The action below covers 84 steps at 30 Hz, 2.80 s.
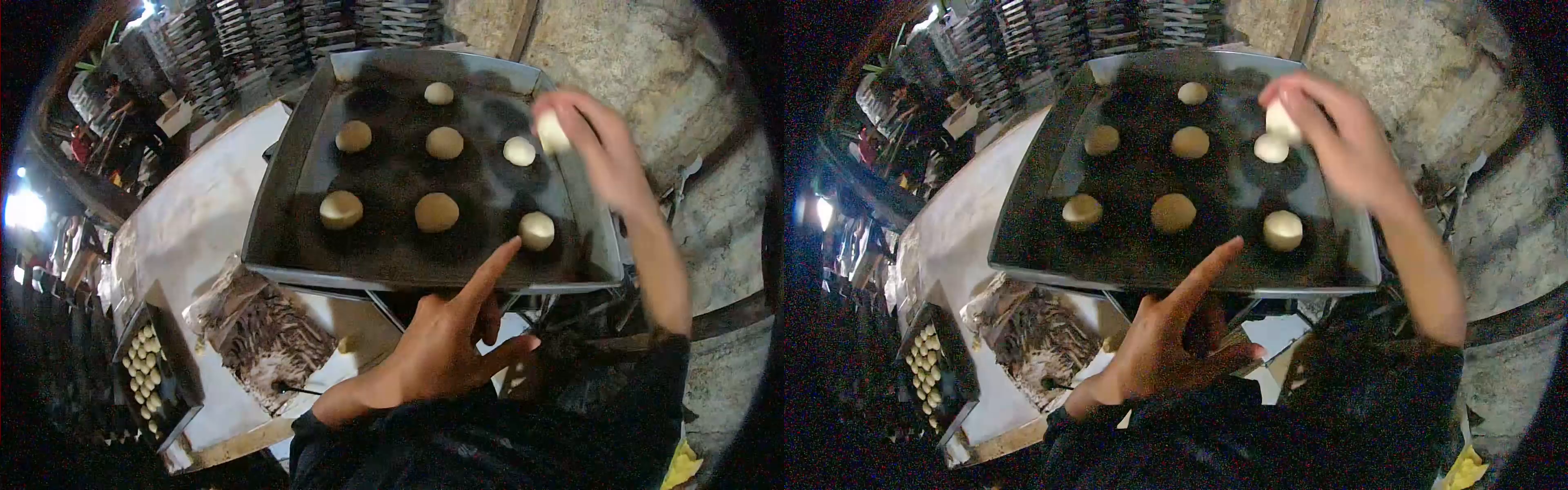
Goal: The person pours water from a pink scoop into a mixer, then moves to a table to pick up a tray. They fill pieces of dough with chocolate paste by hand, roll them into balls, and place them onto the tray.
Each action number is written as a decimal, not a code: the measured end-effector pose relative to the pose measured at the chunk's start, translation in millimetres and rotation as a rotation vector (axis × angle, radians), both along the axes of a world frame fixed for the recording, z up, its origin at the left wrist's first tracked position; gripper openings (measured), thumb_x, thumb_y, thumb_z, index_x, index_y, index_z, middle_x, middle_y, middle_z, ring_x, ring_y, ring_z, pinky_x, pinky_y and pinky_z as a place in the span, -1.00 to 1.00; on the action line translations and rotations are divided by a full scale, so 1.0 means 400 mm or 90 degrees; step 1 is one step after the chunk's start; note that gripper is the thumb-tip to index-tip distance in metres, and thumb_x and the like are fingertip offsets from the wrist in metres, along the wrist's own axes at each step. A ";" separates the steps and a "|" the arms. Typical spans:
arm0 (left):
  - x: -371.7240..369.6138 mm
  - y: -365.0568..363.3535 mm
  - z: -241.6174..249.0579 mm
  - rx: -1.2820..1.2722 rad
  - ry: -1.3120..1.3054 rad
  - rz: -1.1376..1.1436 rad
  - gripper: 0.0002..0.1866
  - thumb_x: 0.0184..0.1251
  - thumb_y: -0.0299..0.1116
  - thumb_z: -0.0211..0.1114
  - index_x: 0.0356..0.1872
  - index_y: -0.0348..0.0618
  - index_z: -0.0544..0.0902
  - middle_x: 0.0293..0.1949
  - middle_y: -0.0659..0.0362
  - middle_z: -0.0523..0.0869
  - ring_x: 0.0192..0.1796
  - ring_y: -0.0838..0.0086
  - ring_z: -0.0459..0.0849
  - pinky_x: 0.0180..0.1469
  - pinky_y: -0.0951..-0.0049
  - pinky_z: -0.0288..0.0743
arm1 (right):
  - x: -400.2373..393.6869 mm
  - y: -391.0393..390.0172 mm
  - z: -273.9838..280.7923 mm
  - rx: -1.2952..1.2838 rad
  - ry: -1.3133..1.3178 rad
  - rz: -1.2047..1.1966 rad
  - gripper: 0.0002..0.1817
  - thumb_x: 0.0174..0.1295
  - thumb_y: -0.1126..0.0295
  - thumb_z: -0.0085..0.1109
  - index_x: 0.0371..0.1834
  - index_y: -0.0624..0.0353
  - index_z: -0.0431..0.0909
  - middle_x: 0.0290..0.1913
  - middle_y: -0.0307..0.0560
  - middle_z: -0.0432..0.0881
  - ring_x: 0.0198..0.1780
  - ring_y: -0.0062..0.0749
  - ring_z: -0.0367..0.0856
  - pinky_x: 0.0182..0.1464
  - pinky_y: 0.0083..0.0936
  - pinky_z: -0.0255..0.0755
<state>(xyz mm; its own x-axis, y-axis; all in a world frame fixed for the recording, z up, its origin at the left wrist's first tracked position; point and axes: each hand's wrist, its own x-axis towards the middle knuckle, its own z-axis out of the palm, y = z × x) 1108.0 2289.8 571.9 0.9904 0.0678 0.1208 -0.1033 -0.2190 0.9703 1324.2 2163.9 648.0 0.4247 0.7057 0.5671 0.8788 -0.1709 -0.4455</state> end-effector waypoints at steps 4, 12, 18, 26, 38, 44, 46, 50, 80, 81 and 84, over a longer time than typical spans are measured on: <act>-0.006 0.000 -0.015 0.102 -0.011 -0.024 -0.18 0.03 -0.26 0.51 0.34 -0.10 0.30 -0.59 0.20 0.53 -0.57 0.48 0.49 -0.43 0.43 0.45 | 0.338 0.110 -0.082 -0.100 0.006 -0.157 -0.71 0.42 0.27 -0.12 -0.22 0.23 0.56 -0.33 -0.09 0.64 -0.22 -0.40 0.56 -0.06 -0.43 0.41; -0.129 0.102 -0.067 0.103 -0.204 -0.086 -0.24 0.22 -0.26 0.29 0.41 -0.09 0.13 -0.33 -0.13 0.68 -0.34 -0.11 0.67 -0.25 0.07 0.58 | 0.378 0.133 -0.095 -0.459 0.048 -0.056 -0.29 0.40 0.03 -0.10 0.45 0.27 0.03 0.48 0.16 0.05 0.40 -0.12 0.23 0.44 -0.27 0.03; -0.524 0.405 -0.379 0.233 -0.124 0.197 -0.56 0.05 -0.48 0.36 0.03 -0.05 0.56 -0.29 0.04 0.71 -0.19 0.27 0.69 -0.15 0.30 0.57 | -0.106 0.140 0.050 -0.003 -0.424 -0.057 -0.57 0.42 0.10 -0.11 0.07 0.27 0.30 0.13 0.10 0.36 0.02 -0.18 0.46 0.05 -0.29 0.27; -1.513 1.099 -0.831 0.575 0.593 1.009 -0.65 0.22 -0.05 0.21 -0.20 -0.11 0.66 -0.34 0.00 0.72 -0.23 -0.01 0.70 -0.22 0.01 0.54 | -0.638 0.205 -0.020 0.162 -0.614 0.077 -0.63 0.45 0.18 -0.12 -0.32 0.23 0.56 -0.36 0.01 0.61 -0.51 -0.30 0.52 -0.46 -0.34 0.40; -1.214 1.081 -0.711 0.477 -0.070 1.071 -0.66 0.12 -0.40 0.34 -0.14 -0.26 0.43 -0.40 -0.11 0.57 -0.29 -0.02 0.59 -0.25 0.10 0.46 | -0.751 0.344 -0.268 -0.066 -0.056 0.275 -0.79 0.16 0.33 0.13 -0.42 0.28 0.55 -0.49 -0.08 0.46 -0.43 -0.28 0.46 -0.33 -0.31 0.42; -0.750 0.547 -0.426 0.089 -0.139 0.606 -0.28 0.19 -0.58 0.29 0.35 -0.23 0.11 0.14 -0.11 0.47 0.09 0.22 0.60 0.09 0.27 0.53 | -0.799 0.511 -0.526 -0.120 0.396 0.378 -0.64 0.19 0.40 0.13 0.05 0.30 0.56 -0.29 -0.11 0.58 -0.26 -0.43 0.57 -0.26 -0.55 0.43; -0.646 0.420 -0.357 0.167 -0.120 0.476 -0.12 0.20 -0.50 0.33 0.44 -0.24 -0.04 0.26 -0.13 0.37 0.15 0.22 0.55 0.19 0.20 0.44 | -0.749 0.502 -0.608 -0.124 0.455 0.368 -0.59 0.16 0.43 0.19 0.11 0.31 0.53 -0.12 -0.07 0.59 -0.09 -0.45 0.58 -0.20 -0.55 0.47; -0.564 0.311 -0.303 0.092 -0.086 0.512 -0.21 0.28 -0.35 0.32 0.42 -0.28 0.06 0.15 -0.08 0.48 0.09 0.27 0.57 0.17 0.28 0.42 | -0.675 0.450 -0.565 -0.025 0.541 0.459 -0.54 0.14 0.41 0.26 0.13 0.31 0.51 0.10 0.07 0.52 0.10 -0.34 0.55 -0.04 -0.46 0.49; -1.231 -0.011 -0.540 -0.829 -0.096 0.692 -0.65 0.34 -0.22 0.26 -0.07 -0.34 0.57 -0.21 0.09 0.71 -0.23 0.49 0.73 -0.17 0.63 0.67 | -1.303 0.391 -0.848 -0.236 0.443 0.418 -0.32 0.41 -0.21 -0.39 -0.19 0.19 0.54 -0.23 -0.06 0.58 -0.18 -0.27 0.55 -0.04 -0.32 0.40; -1.240 0.001 -0.511 -0.780 0.016 0.693 -0.67 0.36 -0.20 0.25 -0.10 -0.32 0.60 -0.20 0.09 0.71 -0.23 0.50 0.73 -0.28 0.71 0.63 | -1.242 0.405 -0.848 -0.302 0.385 0.335 -0.50 0.42 -0.06 -0.19 -0.22 0.18 0.54 -0.16 0.03 0.56 -0.14 -0.22 0.54 -0.06 -0.27 0.41; -1.216 0.044 -0.485 -0.628 -0.029 0.711 -0.68 0.42 -0.27 0.16 -0.01 -0.35 0.61 -0.09 0.03 0.70 -0.08 0.42 0.68 -0.03 0.53 0.53 | -1.032 0.423 -1.007 -0.231 -0.043 0.118 -0.70 0.15 0.51 0.13 -0.07 0.24 0.31 -0.24 0.15 0.48 -0.20 0.08 0.51 -0.16 -0.06 0.35</act>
<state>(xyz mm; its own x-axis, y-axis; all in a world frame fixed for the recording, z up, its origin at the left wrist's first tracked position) 621.7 2307.2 378.0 0.3695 0.8405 -0.3963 -0.3626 0.5231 0.7713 911.4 2333.1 245.1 0.2412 0.9261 0.2900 0.9348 -0.1415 -0.3257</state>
